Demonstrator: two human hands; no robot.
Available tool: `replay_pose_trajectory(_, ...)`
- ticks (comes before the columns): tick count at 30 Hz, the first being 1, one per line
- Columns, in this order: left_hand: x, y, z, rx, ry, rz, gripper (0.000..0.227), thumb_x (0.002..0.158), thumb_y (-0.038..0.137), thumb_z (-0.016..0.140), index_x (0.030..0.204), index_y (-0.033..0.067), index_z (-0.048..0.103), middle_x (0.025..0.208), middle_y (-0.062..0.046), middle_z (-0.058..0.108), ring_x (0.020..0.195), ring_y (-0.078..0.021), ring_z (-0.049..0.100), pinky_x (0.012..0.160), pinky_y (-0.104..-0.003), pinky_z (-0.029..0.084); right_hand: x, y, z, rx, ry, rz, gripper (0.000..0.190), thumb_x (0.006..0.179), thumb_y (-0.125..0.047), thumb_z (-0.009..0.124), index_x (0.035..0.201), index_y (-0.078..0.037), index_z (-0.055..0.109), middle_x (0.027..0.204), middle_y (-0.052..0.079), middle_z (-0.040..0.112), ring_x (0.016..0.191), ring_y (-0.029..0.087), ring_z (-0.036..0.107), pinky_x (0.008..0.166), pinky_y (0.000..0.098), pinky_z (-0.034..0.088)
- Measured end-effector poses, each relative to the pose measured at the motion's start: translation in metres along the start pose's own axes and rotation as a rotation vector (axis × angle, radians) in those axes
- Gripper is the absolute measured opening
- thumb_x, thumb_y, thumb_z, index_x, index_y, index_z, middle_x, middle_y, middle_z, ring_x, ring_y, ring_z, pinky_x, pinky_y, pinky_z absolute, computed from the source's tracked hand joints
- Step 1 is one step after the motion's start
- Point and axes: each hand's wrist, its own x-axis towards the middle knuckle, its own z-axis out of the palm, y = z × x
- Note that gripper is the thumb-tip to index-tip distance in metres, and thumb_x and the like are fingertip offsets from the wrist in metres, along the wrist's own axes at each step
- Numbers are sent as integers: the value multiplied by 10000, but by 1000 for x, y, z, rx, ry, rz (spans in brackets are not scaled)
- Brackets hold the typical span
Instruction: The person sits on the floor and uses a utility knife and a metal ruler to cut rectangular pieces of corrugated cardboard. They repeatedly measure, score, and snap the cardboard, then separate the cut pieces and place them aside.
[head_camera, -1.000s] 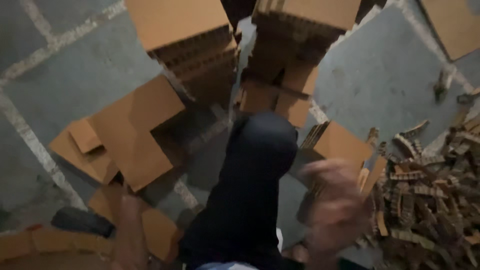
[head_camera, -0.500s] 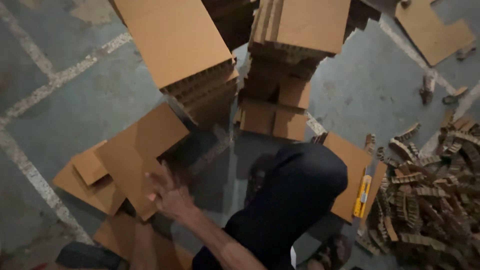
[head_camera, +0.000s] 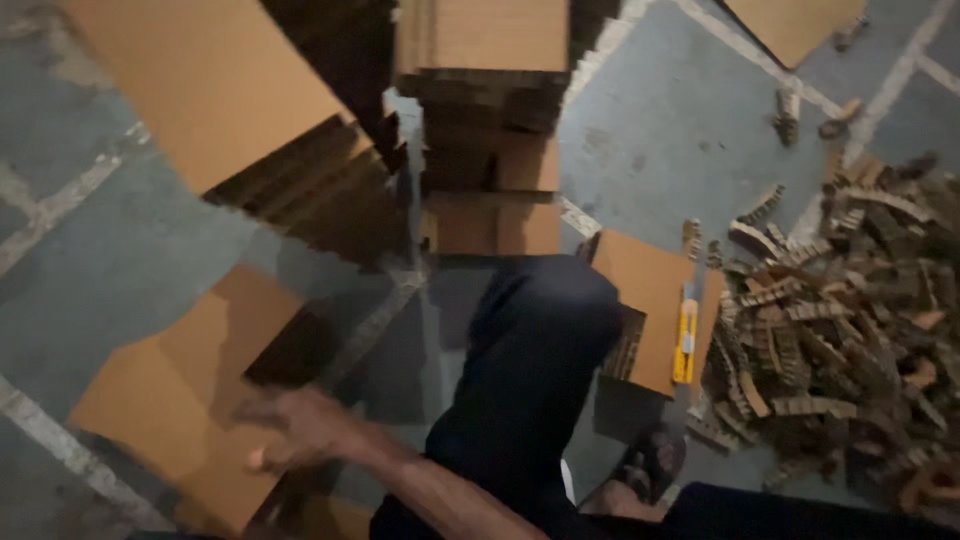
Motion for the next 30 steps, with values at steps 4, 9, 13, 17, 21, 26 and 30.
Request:
replay_pose_trajectory(4,11,3,43,8,-111,-16,696,991,481,534,1537,81,371,1491,-179,485,1292,-328,525,1058,-457,461,9,-20,51,-440,-87,-286,644,973,-513,580,1536,-200,551,1647,136,452,1447,313,496,1150,478,383)
replay_pose_trajectory(9,4,2,73,12,-194,-35,688,992,484,531,1533,87,381,1484,-175,492,1278,-328,532,1046,-458,469,-10,-55,57,-422,-72,-313,518,1037,-434,530,1493,-188,556,1607,123,477,1395,272,529,1108,408,430)
replay_pose_trajectory(13,0,-5,96,61,-295,-87,681,994,487,529,1530,92,389,1479,-172,498,1266,-328,537,1036,-459,475,-55,-111,-10,-447,188,-375,476,1051,-420,547,1470,-193,560,1588,133,479,1378,278,539,1085,407,438)
replay_pose_trajectory(17,0,-22,138,101,-426,-140,675,995,490,527,1528,97,397,1473,-169,504,1255,-328,543,1026,-460,481,-121,-181,-82,-601,513,-441,434,1065,-405,565,1447,-199,563,1570,143,482,1360,285,548,1061,406,445)
replay_pose_trajectory(21,-3,-37,184,133,-553,-186,668,996,492,525,1525,102,404,1468,-166,510,1244,-327,548,1017,-462,488,-190,-245,-137,-800,852,-461,392,1079,-391,582,1424,-204,567,1551,154,484,1342,291,557,1037,405,453)
replay_pose_trajectory(26,-16,-61,223,159,-661,-249,660,998,496,523,1521,108,414,1461,-163,518,1230,-327,555,1005,-463,496,-267,-301,-175,-995,1232,-395,341,1097,-374,603,1395,-211,571,1527,167,486,1320,299,568,1007,403,462)
replay_pose_trajectory(30,-26,-78,243,140,-696,-284,654,999,499,521,1518,113,422,1455,-160,524,1219,-327,560,995,-464,502,-299,-326,-194,-1077,1456,-318,301,1111,-360,620,1372,-216,574,1508,177,488,1302,305,578,984,402,470)
